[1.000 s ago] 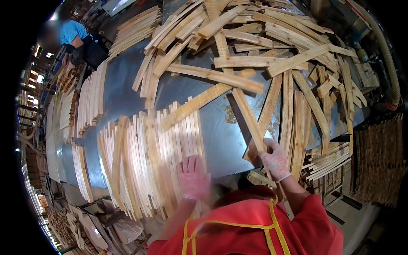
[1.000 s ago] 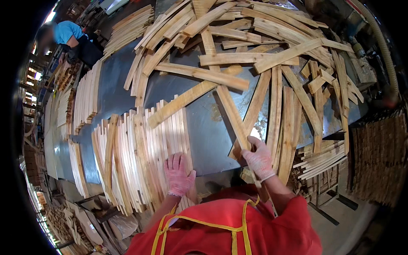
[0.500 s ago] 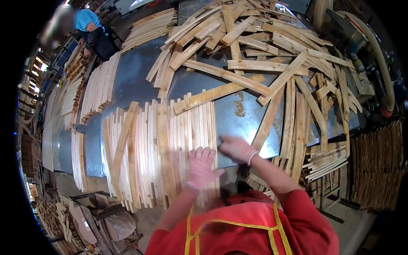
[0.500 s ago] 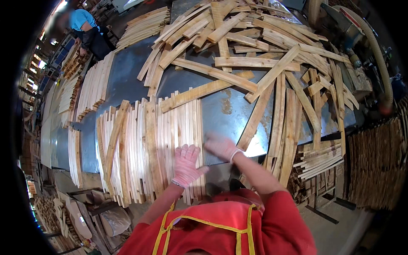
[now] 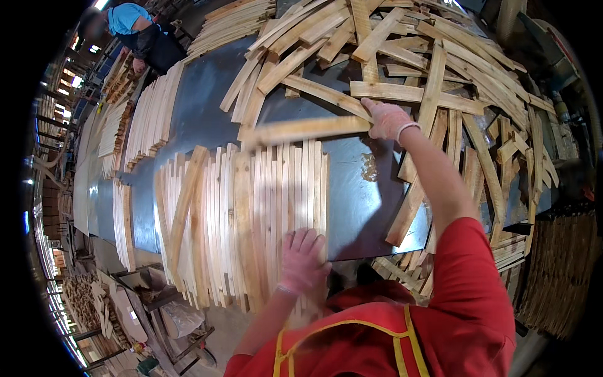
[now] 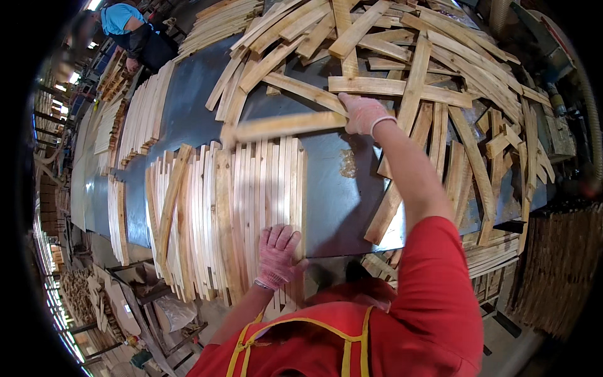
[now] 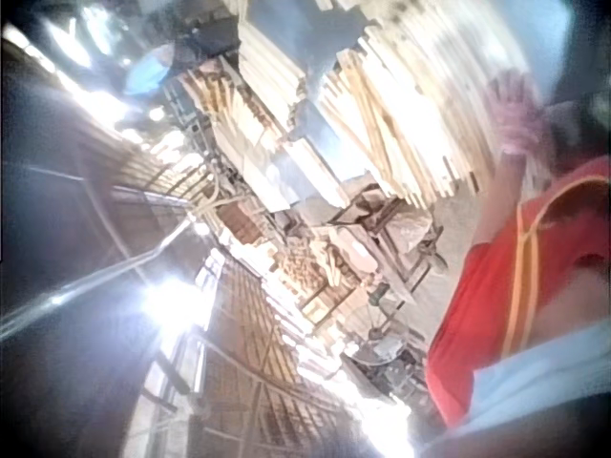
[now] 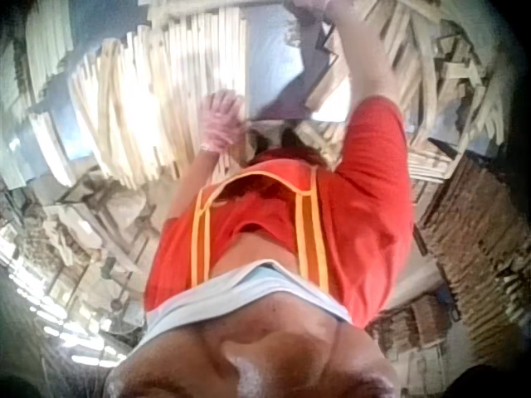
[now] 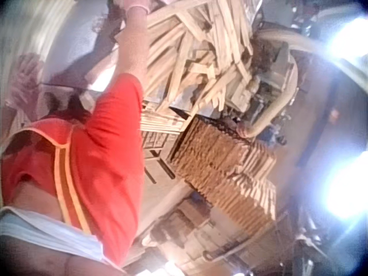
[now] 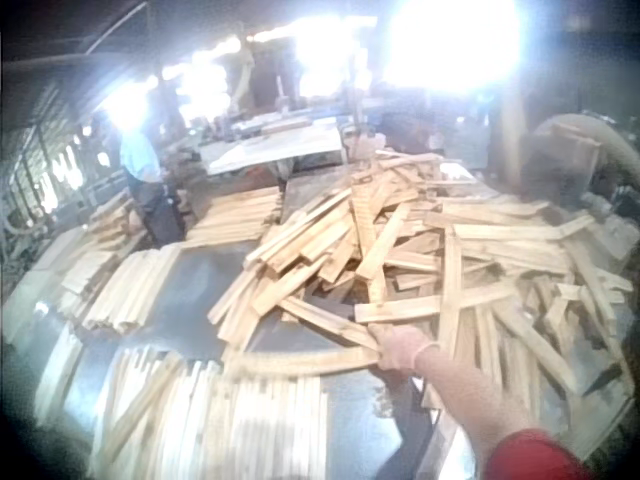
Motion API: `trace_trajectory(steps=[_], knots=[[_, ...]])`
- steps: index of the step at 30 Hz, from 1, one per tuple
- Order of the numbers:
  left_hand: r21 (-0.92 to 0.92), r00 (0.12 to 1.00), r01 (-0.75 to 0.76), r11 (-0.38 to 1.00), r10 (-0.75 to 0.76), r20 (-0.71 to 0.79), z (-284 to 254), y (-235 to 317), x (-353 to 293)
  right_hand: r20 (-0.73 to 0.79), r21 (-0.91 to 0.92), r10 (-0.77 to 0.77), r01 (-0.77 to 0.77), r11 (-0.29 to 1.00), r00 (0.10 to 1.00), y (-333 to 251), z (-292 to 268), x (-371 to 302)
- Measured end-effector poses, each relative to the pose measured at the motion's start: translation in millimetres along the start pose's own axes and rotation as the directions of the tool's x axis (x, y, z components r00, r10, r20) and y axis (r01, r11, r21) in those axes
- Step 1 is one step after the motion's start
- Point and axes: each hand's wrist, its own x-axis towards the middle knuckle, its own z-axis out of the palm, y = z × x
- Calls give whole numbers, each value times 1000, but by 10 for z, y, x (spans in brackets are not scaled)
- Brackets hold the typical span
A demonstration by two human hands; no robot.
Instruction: The person sorts and stacks thin wooden planks on a metal table. They pick up individual planks from a disorganized pile, align them, and place them into a neat stack. The person wears pink gloves and a red shirt with yellow straps. Another person is visible in the background working with similar materials.
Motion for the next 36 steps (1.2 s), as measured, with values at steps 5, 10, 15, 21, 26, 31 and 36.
trace_trajectory(steps=[5, 10, 15, 21, 26, 31, 36], knots=[[64, 1000, 26, 998, -27, 3, 112, 16, -20, 166, 591, -65, -47, 805, 984, -59, -40, -914], [98, 1000, 6, 995, -4, -20, 127, 5, -76, 371, 916, -2, -366, 163, 929, -632, 1265, -2211], [181, 1000, 4, 983, 0, -21, 282, -64, -90, 387, 558, 4, -237, 796, 922, -1487, 2008, -2546], [225, 982, 107, 969, -138, 129, 322, 159, -163, 66, 356, 209, -219, 909, 976, -858, 1145, -2189], [276, 915, 135, 952, -226, 333, -13, 533, 126, -291, 300, 701, -634, 713, 651, 340, 1114, -2129], [316, 899, 110, 942, -230, 372, 85, 519, 162, -207, 801, 653, -257, 540, 728, -30, 1348, -2557], [178, 931, 168, 969, -216, 293, 346, 309, 142, 78, 898, 290, -194, 396, 954, -1334, 2450, -3214]])
